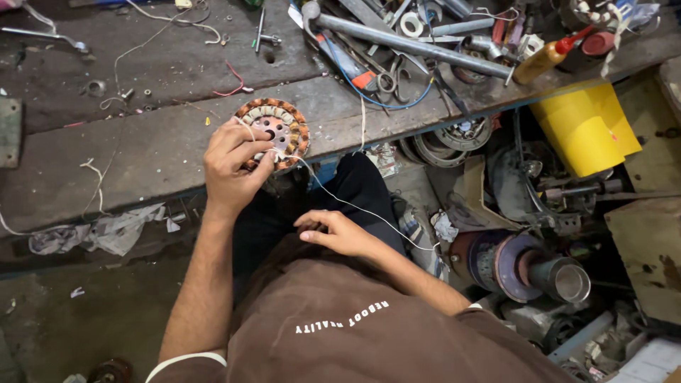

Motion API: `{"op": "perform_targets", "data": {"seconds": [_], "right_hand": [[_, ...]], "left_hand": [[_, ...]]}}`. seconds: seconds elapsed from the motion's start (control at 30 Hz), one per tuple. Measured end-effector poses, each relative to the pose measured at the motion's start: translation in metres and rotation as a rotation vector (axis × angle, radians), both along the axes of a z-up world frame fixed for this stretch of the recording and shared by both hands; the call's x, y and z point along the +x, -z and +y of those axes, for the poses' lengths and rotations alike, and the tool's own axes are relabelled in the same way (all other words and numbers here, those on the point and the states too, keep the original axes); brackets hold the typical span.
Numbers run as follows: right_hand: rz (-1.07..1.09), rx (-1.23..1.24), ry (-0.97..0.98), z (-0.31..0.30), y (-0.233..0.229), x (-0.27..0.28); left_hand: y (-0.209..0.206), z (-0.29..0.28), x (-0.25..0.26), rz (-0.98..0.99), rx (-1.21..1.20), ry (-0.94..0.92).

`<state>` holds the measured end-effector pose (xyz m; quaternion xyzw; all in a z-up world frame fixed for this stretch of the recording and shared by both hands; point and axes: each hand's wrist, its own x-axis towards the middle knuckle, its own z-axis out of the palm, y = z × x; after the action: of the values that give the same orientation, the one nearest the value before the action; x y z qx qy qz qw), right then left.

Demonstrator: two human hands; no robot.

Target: The person threads a white string through the slots of a motor stator, pulling and adjusting the string repeatedly to secure the windings. The hands manipulate the string and stator directly without visible tools.

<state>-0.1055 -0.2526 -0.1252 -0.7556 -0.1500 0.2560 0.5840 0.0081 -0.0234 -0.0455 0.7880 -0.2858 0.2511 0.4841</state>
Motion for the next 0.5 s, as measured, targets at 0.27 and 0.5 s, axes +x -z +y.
{"op": "perform_targets", "data": {"seconds": [0.27,0.5], "right_hand": [[-0.331,-0.071,0.722,0.001,0.002,0.02],[-0.016,0.273,0.495,0.031,0.006,0.039]], "left_hand": [[0.0,0.004,0.005,0.016,0.085,0.046],[-0.001,0.003,0.006,0.032,0.08,0.047]]}}
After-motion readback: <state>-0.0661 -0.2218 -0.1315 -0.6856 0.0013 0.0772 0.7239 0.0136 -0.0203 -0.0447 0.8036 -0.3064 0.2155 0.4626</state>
